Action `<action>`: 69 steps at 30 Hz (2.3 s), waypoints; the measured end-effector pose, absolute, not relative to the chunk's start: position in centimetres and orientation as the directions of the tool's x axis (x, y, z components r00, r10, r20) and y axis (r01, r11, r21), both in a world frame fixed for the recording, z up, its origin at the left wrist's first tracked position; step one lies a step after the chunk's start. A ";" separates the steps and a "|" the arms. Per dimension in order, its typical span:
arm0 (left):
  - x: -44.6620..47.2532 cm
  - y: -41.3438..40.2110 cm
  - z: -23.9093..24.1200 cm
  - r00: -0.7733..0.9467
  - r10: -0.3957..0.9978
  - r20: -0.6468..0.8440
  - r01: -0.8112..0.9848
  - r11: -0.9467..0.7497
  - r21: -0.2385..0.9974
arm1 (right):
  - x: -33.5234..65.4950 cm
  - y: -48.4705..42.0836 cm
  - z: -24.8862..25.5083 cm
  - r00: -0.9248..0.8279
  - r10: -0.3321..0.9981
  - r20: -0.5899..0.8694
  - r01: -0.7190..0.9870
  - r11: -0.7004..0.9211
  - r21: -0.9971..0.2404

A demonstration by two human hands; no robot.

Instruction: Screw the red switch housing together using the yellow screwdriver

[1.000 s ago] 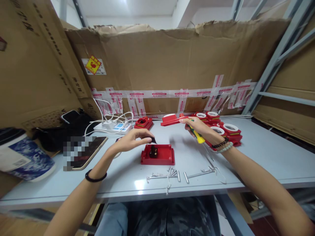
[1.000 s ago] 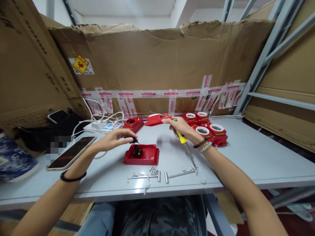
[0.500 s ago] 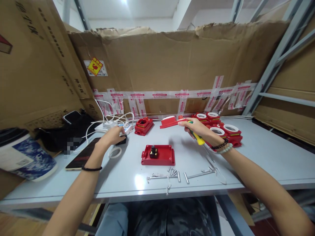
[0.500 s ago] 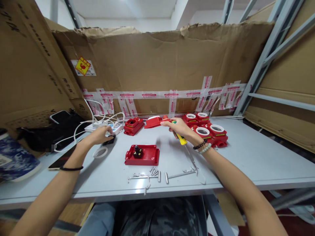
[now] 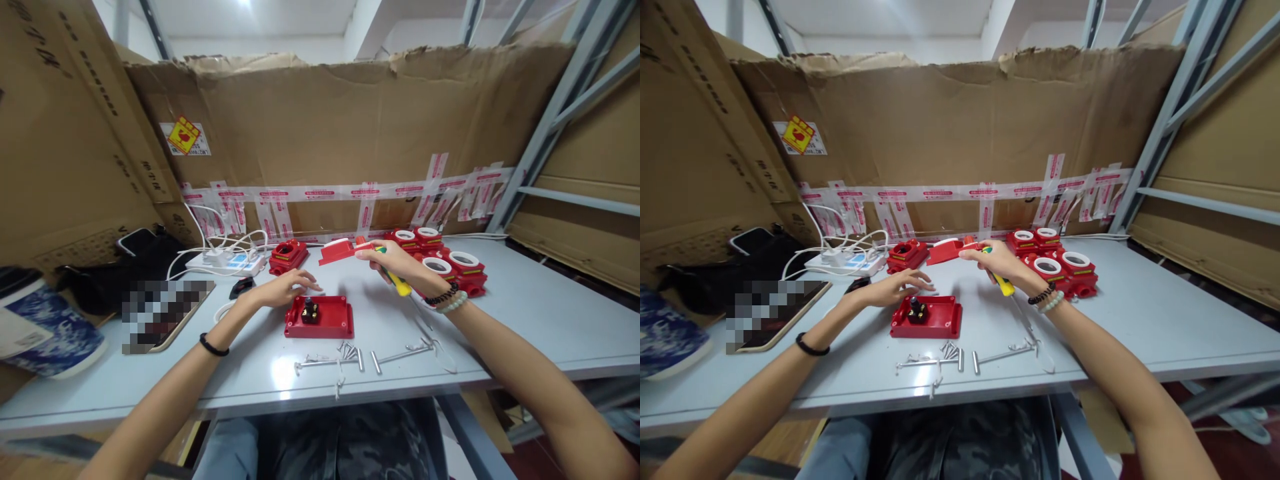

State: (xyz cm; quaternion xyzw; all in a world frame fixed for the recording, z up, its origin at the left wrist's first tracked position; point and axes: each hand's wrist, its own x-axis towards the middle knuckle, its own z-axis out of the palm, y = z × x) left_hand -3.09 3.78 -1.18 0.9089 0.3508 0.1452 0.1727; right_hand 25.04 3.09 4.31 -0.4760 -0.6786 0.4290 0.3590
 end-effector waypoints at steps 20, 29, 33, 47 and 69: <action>-4.8 -0.3 2.3 0.430 0.807 0.404 0.619 -0.590 0.518 | 23.3 0.7 3.8 -0.474 0.859 0.194 0.287 0.359 -0.888; -3.7 -1.1 2.9 0.505 0.784 0.360 0.607 -0.619 0.499 | 21.4 -0.8 3.2 -0.540 0.815 0.213 0.377 0.460 -0.804; -7.4 -1.4 4.2 0.302 0.883 0.360 0.802 -0.439 0.405 | 21.7 -1.3 3.2 -0.556 0.804 0.209 0.514 0.530 -0.674; -10.9 -3.6 4.4 0.278 0.928 0.249 0.883 -0.349 0.315 | 22.3 -1.2 2.1 -0.661 0.750 -0.034 0.728 0.630 -0.271; 3.7 -1.4 5.9 0.627 0.306 0.716 0.343 -0.934 0.099 | 24.1 2.0 5.2 -0.621 0.771 0.137 0.142 0.284 -0.948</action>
